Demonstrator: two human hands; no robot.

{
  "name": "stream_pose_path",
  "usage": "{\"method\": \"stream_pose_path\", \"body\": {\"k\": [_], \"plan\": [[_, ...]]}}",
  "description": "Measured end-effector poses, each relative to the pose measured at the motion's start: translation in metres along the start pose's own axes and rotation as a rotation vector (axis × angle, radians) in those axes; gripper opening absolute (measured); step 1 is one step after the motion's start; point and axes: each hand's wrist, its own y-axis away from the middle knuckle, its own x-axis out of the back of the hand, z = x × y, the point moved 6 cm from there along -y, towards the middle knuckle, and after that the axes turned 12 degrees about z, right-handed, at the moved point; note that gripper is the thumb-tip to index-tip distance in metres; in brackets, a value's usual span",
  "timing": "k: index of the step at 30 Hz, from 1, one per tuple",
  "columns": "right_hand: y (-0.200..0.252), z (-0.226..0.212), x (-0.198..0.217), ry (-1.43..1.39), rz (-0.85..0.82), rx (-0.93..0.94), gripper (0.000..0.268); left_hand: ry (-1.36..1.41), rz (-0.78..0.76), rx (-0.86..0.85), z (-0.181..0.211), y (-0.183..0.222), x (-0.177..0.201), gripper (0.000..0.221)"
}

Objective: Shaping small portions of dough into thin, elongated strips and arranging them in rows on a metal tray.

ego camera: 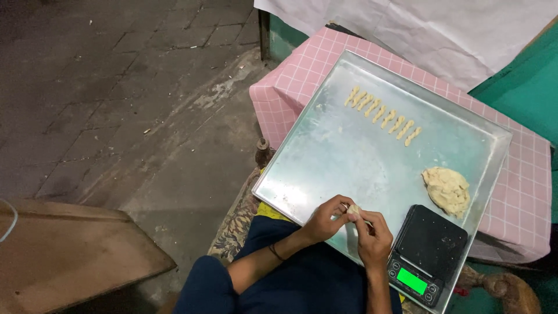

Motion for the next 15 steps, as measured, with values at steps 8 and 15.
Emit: {"method": "stream_pose_path", "body": {"k": [8, 15], "plan": [[0.001, -0.035, -0.011, 0.029, -0.111, 0.326, 0.031, 0.194, 0.082, 0.076, -0.006, -0.004, 0.009, 0.017], [0.000, -0.043, -0.013, 0.053, -0.109, 0.437, 0.034, 0.423, -0.046, 0.244, -0.024, -0.008, 0.004, 0.016]]}}
